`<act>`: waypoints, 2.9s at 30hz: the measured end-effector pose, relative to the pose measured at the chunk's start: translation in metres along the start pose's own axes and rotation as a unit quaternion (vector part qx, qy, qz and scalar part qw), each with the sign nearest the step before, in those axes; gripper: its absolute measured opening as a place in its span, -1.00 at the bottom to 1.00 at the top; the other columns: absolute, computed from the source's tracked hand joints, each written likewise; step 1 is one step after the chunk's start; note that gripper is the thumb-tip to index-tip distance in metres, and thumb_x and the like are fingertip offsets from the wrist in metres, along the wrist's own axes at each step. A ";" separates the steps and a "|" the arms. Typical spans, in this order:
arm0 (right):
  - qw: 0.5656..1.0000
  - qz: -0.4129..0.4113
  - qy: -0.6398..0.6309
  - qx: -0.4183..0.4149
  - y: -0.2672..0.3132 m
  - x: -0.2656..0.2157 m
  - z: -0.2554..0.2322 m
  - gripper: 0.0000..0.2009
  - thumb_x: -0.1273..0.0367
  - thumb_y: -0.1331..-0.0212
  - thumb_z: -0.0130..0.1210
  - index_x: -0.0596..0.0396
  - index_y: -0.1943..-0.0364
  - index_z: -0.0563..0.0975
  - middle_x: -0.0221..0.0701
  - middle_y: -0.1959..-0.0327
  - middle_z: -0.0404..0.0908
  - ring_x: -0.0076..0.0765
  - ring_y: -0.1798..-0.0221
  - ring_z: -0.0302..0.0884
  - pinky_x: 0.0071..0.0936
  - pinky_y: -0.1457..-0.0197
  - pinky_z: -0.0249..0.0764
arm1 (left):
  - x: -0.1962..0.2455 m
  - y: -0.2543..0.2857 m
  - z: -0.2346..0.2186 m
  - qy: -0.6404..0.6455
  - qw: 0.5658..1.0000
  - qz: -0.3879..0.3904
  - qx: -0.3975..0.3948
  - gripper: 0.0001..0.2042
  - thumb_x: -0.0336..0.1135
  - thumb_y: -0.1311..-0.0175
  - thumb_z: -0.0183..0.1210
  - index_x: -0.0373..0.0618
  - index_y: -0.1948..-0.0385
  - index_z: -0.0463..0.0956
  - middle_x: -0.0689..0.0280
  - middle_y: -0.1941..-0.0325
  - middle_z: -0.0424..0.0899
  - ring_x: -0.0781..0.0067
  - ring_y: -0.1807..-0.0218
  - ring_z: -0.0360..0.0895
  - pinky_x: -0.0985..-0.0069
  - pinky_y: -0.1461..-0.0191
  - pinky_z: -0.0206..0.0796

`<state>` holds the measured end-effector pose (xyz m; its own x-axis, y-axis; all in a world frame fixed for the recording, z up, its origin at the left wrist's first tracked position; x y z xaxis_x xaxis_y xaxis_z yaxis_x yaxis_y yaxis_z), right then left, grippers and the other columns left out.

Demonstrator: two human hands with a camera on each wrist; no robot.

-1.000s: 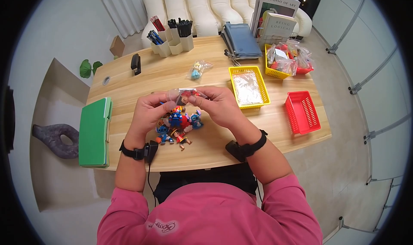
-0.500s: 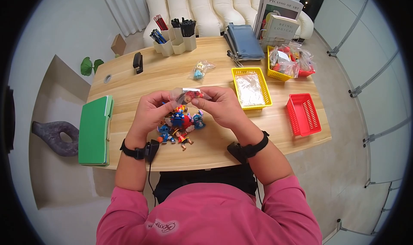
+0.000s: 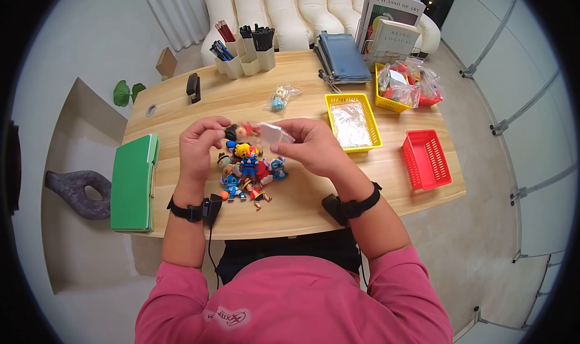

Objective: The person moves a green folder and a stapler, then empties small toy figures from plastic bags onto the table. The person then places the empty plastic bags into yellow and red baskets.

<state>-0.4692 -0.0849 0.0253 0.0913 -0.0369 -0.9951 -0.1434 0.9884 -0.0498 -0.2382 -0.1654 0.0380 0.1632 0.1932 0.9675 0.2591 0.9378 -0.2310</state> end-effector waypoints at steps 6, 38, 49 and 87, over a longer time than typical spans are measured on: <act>0.981 -0.039 -0.050 0.184 0.001 -0.004 -0.040 -0.78 0.27 -0.43 0.27 0.15 0.08 0.69 -0.47 0.39 0.71 -0.73 0.42 0.50 -0.69 0.37 0.36 | -0.010 -0.014 -0.040 -0.045 0.995 -0.008 0.089 -0.90 -0.48 -0.29 0.14 -0.20 0.40 0.63 0.24 0.29 0.79 0.59 0.40 0.61 0.62 0.37 0.37; 0.986 0.074 0.074 -0.132 0.011 0.008 0.026 -0.45 0.39 -0.12 0.55 0.21 -0.21 0.61 -0.56 0.36 0.63 -0.65 0.30 0.51 -0.59 0.18 0.45 | -0.007 0.009 0.024 -0.035 0.991 -0.061 -0.116 -0.81 -0.33 -0.51 0.28 -0.30 0.16 0.71 0.40 0.27 0.75 0.73 0.25 0.55 0.66 0.16 0.43; 0.996 0.067 -0.025 -0.057 0.007 0.011 0.021 -0.68 0.37 -0.26 0.44 0.17 -0.03 0.63 -0.44 0.23 0.75 -0.61 0.21 0.66 -0.56 0.15 0.58 | 0.018 0.032 0.059 0.025 0.983 -0.076 -0.167 -0.77 -0.43 -0.33 0.42 -0.28 0.06 0.67 0.49 0.37 0.71 0.77 0.32 0.56 0.66 0.25 0.41; 0.981 -0.049 -0.068 0.177 0.005 0.000 -0.019 -0.76 0.22 -0.42 0.31 0.12 0.13 0.71 -0.57 0.35 0.69 -0.69 0.34 0.55 -0.61 0.30 0.50 | -0.004 0.014 0.028 -0.011 0.990 -0.018 -0.137 -0.92 -0.41 -0.43 0.29 -0.21 0.22 0.65 0.42 0.37 0.69 0.72 0.33 0.54 0.66 0.26 0.40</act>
<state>-0.4887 -0.0826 0.0232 0.2216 -0.1375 -0.9654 0.2220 0.9711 -0.0873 -0.2619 -0.1454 0.0341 0.1297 0.1701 0.9769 0.5143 0.8308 -0.2129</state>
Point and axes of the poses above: each hand's wrist, its own y-axis away from the middle knuckle, its own z-axis out of the palm, x = y × z, the point moved 7 cm from there along -y, towards the middle knuckle
